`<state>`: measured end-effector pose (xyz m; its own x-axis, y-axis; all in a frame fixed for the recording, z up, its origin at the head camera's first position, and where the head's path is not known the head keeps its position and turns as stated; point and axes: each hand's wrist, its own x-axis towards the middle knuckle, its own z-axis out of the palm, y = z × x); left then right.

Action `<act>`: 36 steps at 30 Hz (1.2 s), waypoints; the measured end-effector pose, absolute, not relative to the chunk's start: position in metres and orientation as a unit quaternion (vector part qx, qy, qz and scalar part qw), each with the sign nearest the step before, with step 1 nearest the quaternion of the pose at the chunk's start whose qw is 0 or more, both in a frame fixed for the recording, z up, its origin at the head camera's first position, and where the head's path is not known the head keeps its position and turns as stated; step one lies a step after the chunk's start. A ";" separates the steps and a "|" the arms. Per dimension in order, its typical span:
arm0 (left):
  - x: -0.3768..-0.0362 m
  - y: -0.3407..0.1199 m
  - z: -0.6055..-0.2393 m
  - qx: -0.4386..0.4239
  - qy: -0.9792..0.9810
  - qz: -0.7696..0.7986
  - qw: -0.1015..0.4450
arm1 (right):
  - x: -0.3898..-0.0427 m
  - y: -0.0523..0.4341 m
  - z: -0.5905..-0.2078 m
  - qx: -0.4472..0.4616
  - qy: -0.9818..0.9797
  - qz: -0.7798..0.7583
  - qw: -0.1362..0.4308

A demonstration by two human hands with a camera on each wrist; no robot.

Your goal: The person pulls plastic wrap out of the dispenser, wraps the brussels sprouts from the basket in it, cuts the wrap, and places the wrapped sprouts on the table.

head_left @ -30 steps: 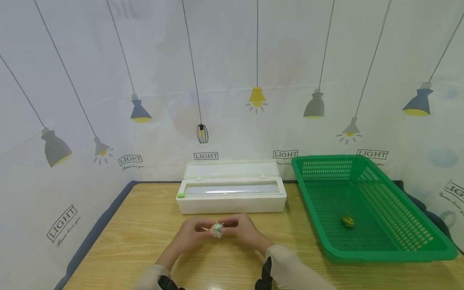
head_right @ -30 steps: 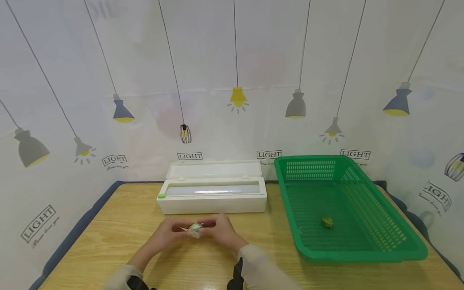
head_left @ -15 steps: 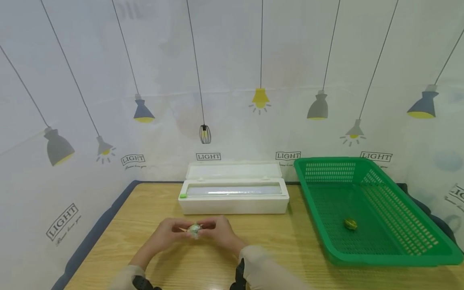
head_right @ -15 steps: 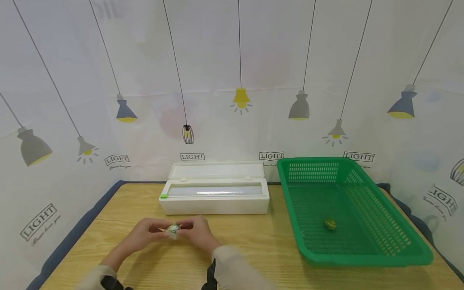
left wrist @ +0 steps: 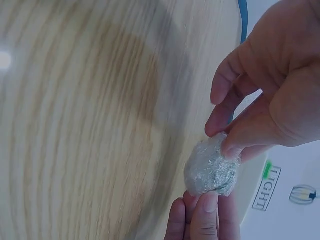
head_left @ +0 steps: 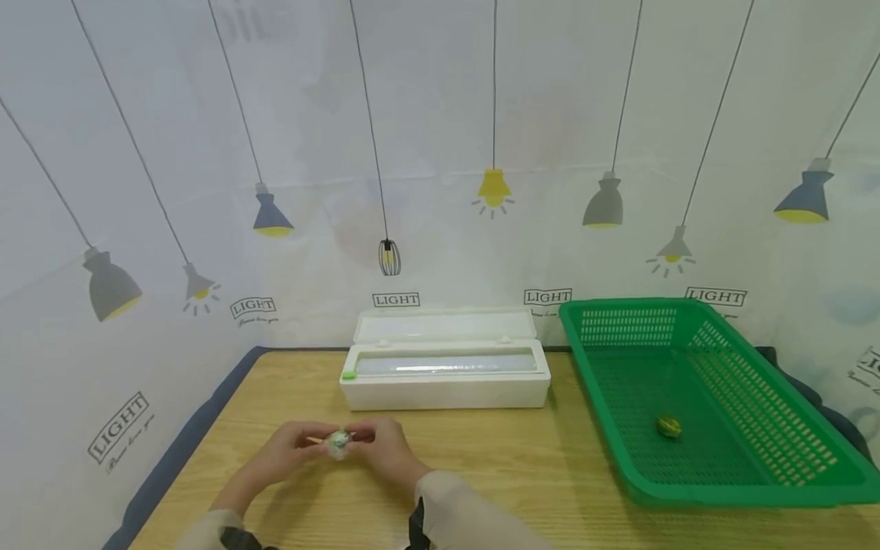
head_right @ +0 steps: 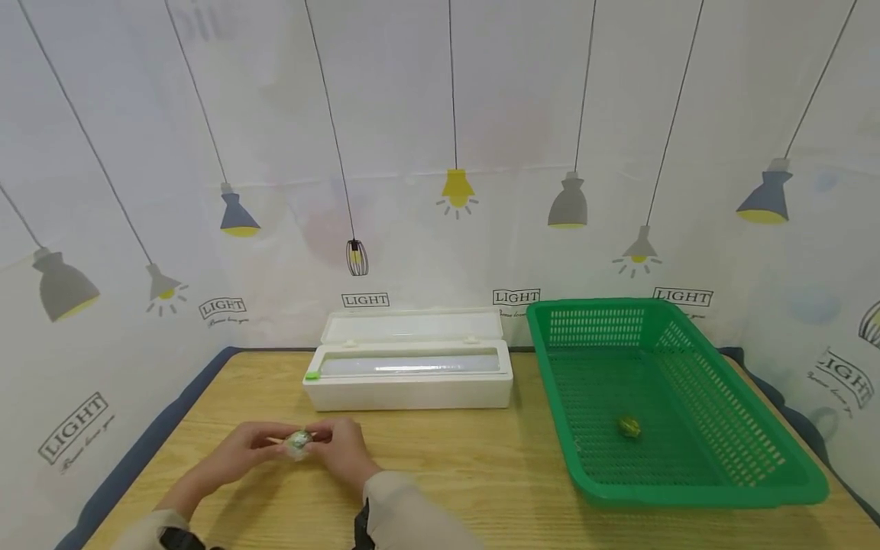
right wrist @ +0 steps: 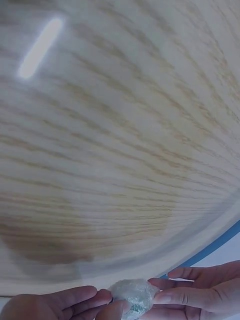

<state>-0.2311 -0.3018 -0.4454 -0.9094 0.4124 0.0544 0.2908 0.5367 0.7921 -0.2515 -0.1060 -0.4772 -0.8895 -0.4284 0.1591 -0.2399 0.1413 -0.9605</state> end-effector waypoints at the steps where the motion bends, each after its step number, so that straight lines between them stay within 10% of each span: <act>1: -0.231 -0.304 -0.446 0.203 0.874 0.436 0.070 | -0.252 -0.108 -0.477 -0.226 0.752 -0.615 0.074; 20: -0.226 -0.332 -0.449 0.184 0.884 0.427 -0.042 | -0.254 -0.155 -0.474 -0.177 0.754 -0.633 0.009; 36: -0.225 -0.328 -0.461 0.080 0.893 0.442 -0.036 | -0.254 -0.160 -0.487 -0.172 0.759 -0.628 0.011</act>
